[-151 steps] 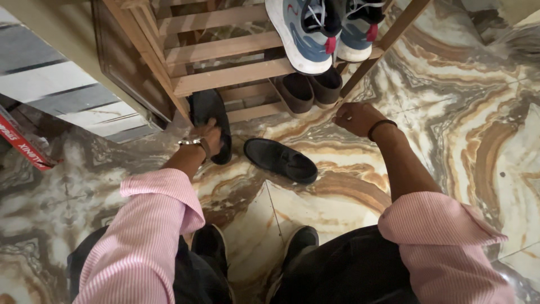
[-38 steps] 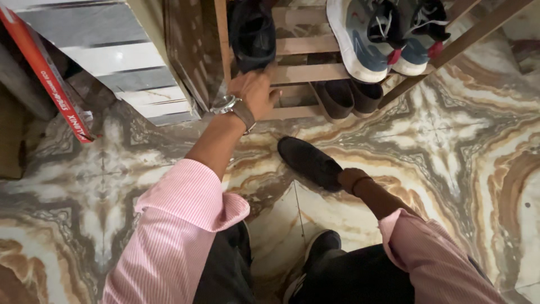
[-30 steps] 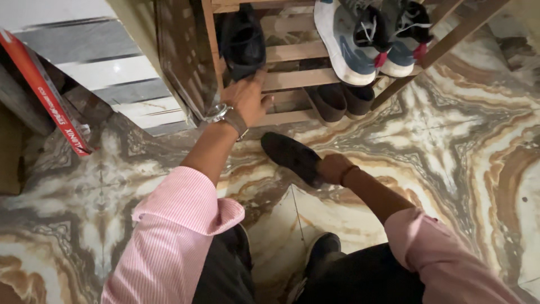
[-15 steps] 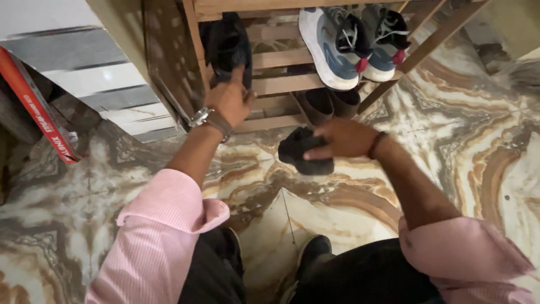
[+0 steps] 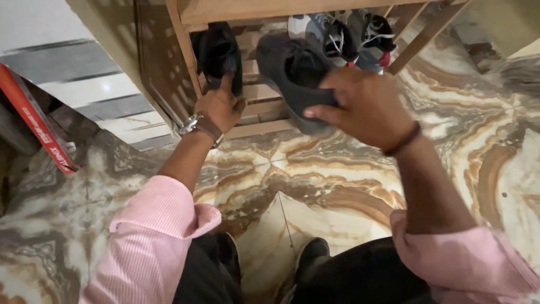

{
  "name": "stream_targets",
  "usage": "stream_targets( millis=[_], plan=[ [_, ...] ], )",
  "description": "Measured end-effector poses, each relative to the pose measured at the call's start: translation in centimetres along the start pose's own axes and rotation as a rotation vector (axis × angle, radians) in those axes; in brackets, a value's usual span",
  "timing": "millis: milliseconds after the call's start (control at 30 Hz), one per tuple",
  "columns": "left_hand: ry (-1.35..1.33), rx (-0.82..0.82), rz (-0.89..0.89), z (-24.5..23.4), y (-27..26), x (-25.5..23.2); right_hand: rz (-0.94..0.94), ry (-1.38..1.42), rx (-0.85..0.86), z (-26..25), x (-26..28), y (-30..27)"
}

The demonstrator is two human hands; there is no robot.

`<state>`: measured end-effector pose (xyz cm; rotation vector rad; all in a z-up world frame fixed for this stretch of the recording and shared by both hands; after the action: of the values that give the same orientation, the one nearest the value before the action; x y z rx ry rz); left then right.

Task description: The person repeatedly picks up various shoes from a wooden shoe rack, moves them around, and places them back on the rack. The person handles multiple pairs of shoes, including sneakers and casual shoes, one at a time.

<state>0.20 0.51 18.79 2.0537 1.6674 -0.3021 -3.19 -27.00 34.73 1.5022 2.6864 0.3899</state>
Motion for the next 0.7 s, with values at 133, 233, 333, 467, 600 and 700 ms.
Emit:
stream_targets(
  millis=[133, 233, 333, 467, 600, 700],
  plan=[
    [-0.036, -0.014, -0.008, 0.1, -0.1, 0.3, 0.067, 0.264, -0.198, 7.8, -1.1, 2.0],
    [-0.073, -0.054, 0.023, 0.3, -0.2, 0.7, 0.055, 0.29, -0.247, 13.3, -1.7, 1.9],
    [-0.084, -0.037, -0.009, 0.8, -0.1, 1.1, 0.073, 0.327, -0.231, 15.7, -2.1, 1.6],
    [0.011, -0.097, 0.018, 1.1, 0.4, 1.0, 0.091, 0.269, -0.256, 15.5, -2.0, 2.9],
    [-0.013, -0.089, -0.007, 0.5, -0.1, 0.7, 0.115, 0.27, -0.255, 16.7, -1.0, 5.7],
    [-0.056, -0.064, -0.023, 0.1, -0.4, 0.6, 0.145, 0.234, -0.254, 17.7, -0.6, 7.4]
  ],
)
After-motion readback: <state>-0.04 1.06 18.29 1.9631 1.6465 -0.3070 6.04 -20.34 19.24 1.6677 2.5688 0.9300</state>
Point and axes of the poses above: each hand's wrist, its own y-axis towards the middle knuckle, its own z-axis out of the palm, x = y × z, the point moved 3 cm from there along y, towards the middle knuckle, and after that the axes turned 10 degrees about z, right-handed, at the moved point
